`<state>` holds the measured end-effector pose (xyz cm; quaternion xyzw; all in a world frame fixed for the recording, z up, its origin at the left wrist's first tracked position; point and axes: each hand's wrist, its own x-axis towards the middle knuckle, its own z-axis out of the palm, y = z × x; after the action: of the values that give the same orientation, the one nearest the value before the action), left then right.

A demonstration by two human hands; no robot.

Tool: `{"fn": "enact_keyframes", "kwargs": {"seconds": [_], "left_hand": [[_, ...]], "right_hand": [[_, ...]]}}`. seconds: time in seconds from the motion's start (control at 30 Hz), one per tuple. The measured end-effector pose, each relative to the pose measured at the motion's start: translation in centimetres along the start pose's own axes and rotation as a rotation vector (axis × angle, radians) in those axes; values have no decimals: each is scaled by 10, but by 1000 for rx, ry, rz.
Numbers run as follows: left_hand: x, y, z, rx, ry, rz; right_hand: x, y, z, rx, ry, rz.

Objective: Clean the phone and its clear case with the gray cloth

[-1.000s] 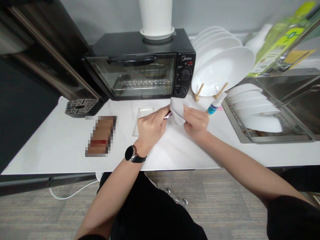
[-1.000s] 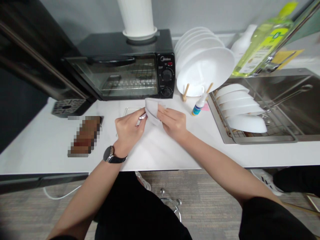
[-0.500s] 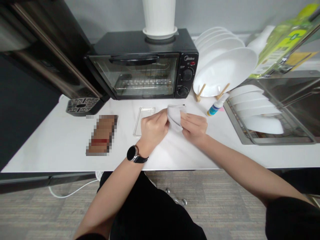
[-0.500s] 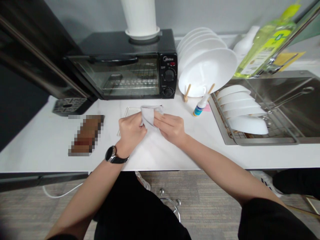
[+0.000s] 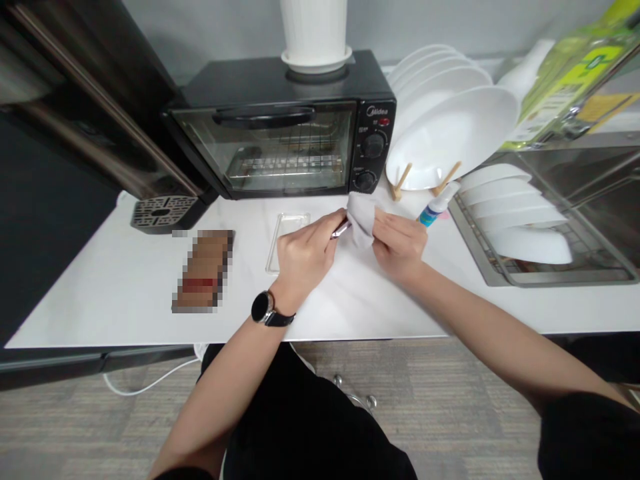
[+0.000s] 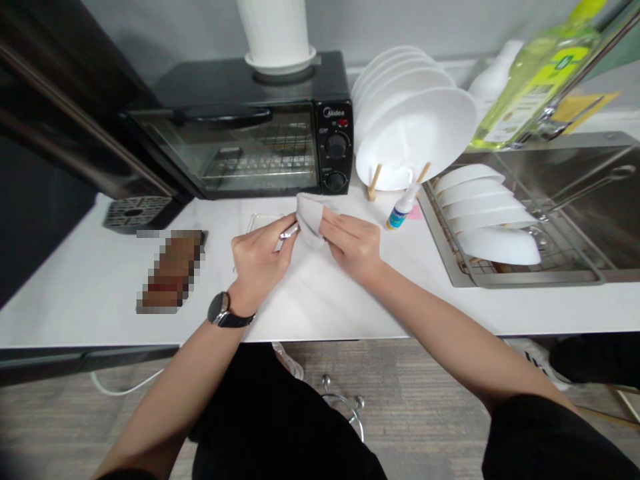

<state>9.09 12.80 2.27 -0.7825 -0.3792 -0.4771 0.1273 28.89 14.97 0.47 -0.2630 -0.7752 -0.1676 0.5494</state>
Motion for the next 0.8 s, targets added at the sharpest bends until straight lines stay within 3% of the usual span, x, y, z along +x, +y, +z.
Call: {"fn": "enact_keyframes", "kwargs": {"seconds": [0.23,0.37,0.53,0.8], "left_hand": [[1,-1,-2,30,-3,-6],[0,1,0,54,-14,2],[-4,3,2,18,-27,21],[-1,3,2,33,9,17]], "right_hand": [[-1,2,1,5,-15,134],[0,-7,2,43,31,38],[-2,-19,1,124,-99,-116],[-7,-12,3,168,-92,-68]]}}
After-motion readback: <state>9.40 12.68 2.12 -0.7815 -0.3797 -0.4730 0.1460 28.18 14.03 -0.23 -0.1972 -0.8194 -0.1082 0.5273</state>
